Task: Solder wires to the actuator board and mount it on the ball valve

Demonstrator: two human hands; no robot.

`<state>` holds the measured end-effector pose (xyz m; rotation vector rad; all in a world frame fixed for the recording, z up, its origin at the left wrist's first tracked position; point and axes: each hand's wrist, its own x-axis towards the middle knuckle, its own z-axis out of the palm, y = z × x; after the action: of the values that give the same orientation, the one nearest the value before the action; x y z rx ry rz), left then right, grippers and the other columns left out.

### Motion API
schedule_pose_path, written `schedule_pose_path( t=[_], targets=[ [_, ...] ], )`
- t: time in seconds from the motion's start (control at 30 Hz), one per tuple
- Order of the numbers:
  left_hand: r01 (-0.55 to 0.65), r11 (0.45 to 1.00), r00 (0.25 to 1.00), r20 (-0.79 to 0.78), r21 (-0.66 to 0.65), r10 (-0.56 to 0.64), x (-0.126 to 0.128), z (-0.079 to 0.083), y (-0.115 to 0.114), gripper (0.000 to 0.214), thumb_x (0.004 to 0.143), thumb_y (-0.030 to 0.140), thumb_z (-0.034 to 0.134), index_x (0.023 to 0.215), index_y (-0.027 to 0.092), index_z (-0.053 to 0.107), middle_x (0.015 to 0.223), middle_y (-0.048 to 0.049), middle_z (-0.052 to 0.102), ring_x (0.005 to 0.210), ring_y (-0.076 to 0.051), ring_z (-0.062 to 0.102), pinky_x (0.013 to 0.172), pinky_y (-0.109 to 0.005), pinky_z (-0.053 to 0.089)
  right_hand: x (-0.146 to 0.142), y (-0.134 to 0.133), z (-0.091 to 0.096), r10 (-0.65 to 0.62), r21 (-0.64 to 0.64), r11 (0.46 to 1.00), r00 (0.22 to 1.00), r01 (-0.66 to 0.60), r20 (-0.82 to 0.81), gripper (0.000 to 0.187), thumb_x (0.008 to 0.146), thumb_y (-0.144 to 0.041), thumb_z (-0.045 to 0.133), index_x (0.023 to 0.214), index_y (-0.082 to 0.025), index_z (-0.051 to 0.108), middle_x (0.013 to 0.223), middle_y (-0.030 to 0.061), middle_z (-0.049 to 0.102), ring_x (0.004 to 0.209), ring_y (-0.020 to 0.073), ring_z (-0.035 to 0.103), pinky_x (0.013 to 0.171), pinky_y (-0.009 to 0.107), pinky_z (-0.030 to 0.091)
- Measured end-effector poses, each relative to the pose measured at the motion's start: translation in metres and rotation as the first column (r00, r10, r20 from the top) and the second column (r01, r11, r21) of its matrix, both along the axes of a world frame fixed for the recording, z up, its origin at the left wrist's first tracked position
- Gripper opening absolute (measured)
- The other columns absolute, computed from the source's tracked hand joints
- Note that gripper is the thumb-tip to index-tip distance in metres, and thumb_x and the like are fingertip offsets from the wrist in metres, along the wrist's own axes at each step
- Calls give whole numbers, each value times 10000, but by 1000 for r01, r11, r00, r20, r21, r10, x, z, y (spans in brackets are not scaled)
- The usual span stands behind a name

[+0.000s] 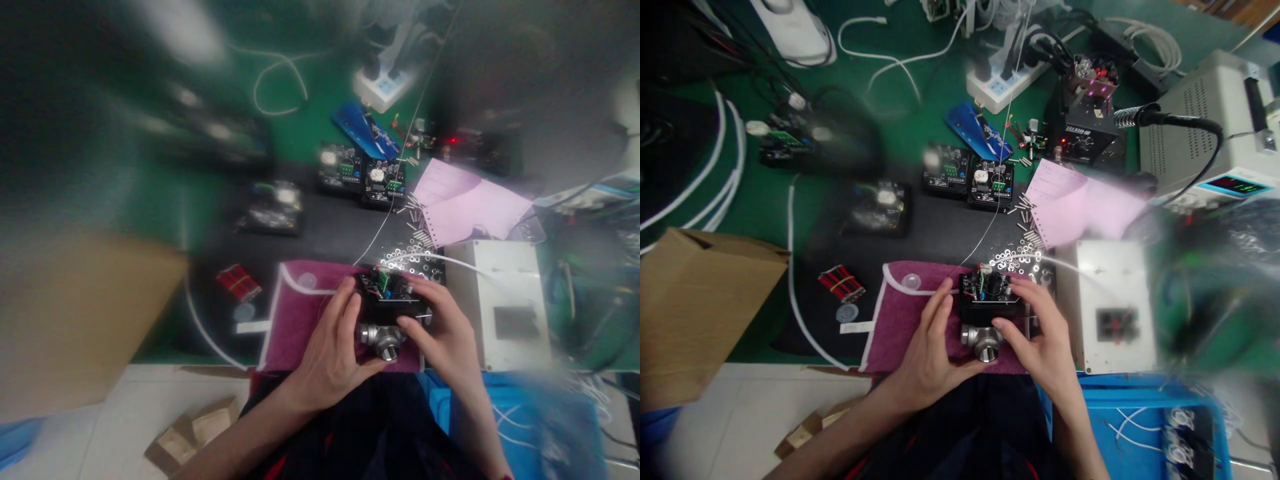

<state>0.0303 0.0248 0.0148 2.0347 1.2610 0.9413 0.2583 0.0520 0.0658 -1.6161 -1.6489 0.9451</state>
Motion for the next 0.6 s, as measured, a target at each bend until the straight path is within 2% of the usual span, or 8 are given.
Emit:
schedule_pose_path(
  t=[0.1, 0.33, 0.6],
  targets=[
    [29, 1000, 998, -55, -9, -29, 1, 0, 5, 1189, 887, 400, 845, 1716, 151, 29, 1710, -305, 324, 1611, -432, 350, 1253, -635, 452, -8, -5, -6, -29, 92, 995, 999, 27, 23, 490, 932, -320, 801, 1394, -312, 638, 1444, 82, 644, 1363, 302, 603, 1180, 559, 497],
    [24, 997, 997, -76, 71, -19, -1, -2, 12, 1214, 801, 536, 897, 1678, 78, 194, 1612, -319, 464, 1542, -434, 467, 1236, -571, 499, -24, -13, -29, -108, 274, 958, 993, 91, 45, 520, 958, -298, 689, 1462, -296, 559, 1398, 119, 620, 1297, 333, 605, 1102, 605, 527],
    [9, 998, 995, -96, 55, -3, 0, -2, 14, 1183, 791, 546, 894, 1644, 71, 226, 1578, -325, 486, 1508, -440, 506, 1211, -569, 523, -26, -13, -38, -117, 309, 947, 991, 91, 65, 520, 959, -303, 666, 1464, -288, 544, 1390, 122, 609, 1280, 337, 600, 1091, 613, 520]
  ],
)
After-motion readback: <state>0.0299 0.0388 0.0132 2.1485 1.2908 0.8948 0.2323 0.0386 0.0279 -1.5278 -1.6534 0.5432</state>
